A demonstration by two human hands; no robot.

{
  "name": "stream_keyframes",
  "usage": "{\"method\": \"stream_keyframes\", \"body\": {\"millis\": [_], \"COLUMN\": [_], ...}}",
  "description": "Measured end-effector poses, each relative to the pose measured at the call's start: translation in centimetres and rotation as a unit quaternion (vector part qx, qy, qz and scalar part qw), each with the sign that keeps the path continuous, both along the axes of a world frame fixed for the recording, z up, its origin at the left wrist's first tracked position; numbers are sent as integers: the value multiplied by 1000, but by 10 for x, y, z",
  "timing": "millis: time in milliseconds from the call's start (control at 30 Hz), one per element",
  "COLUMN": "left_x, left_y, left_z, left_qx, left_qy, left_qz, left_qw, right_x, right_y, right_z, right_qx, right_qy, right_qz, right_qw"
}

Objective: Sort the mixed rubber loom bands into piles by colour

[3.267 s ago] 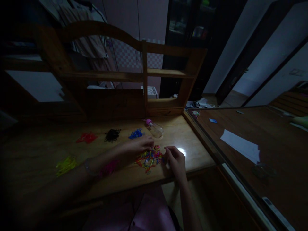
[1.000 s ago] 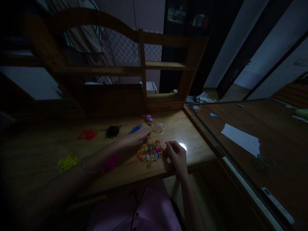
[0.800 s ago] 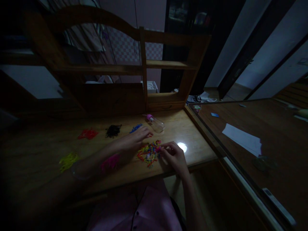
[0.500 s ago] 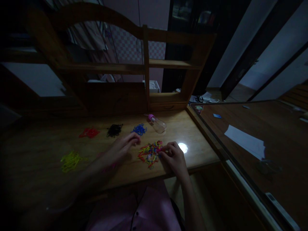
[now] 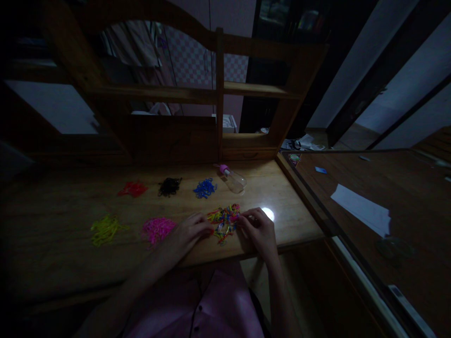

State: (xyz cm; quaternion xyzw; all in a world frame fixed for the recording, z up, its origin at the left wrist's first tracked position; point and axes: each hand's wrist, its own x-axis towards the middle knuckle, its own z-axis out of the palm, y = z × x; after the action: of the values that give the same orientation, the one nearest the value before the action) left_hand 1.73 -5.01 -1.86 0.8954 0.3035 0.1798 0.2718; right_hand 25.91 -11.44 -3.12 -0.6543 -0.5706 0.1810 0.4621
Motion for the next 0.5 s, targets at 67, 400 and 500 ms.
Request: {"method": "stream_keyframes", "body": {"millis": [67,400,500], "left_x": [0,1,2], "left_y": [-2,1,2], "left_z": [1,1,-1], "left_qx": [48,96,79], "left_qy": [18,68,38], "left_qz": [-37,-10,-8], "left_qw": [998,993,996], "right_x": [1,3,4], "right_y": [0,-1,-1], "right_z": [0,-2,-2], "right_qx": [-6,-12,-9], "right_qy": [9,29,32], "right_qz": [-2,-26,-31], "right_qw": [1000,999,999]}}
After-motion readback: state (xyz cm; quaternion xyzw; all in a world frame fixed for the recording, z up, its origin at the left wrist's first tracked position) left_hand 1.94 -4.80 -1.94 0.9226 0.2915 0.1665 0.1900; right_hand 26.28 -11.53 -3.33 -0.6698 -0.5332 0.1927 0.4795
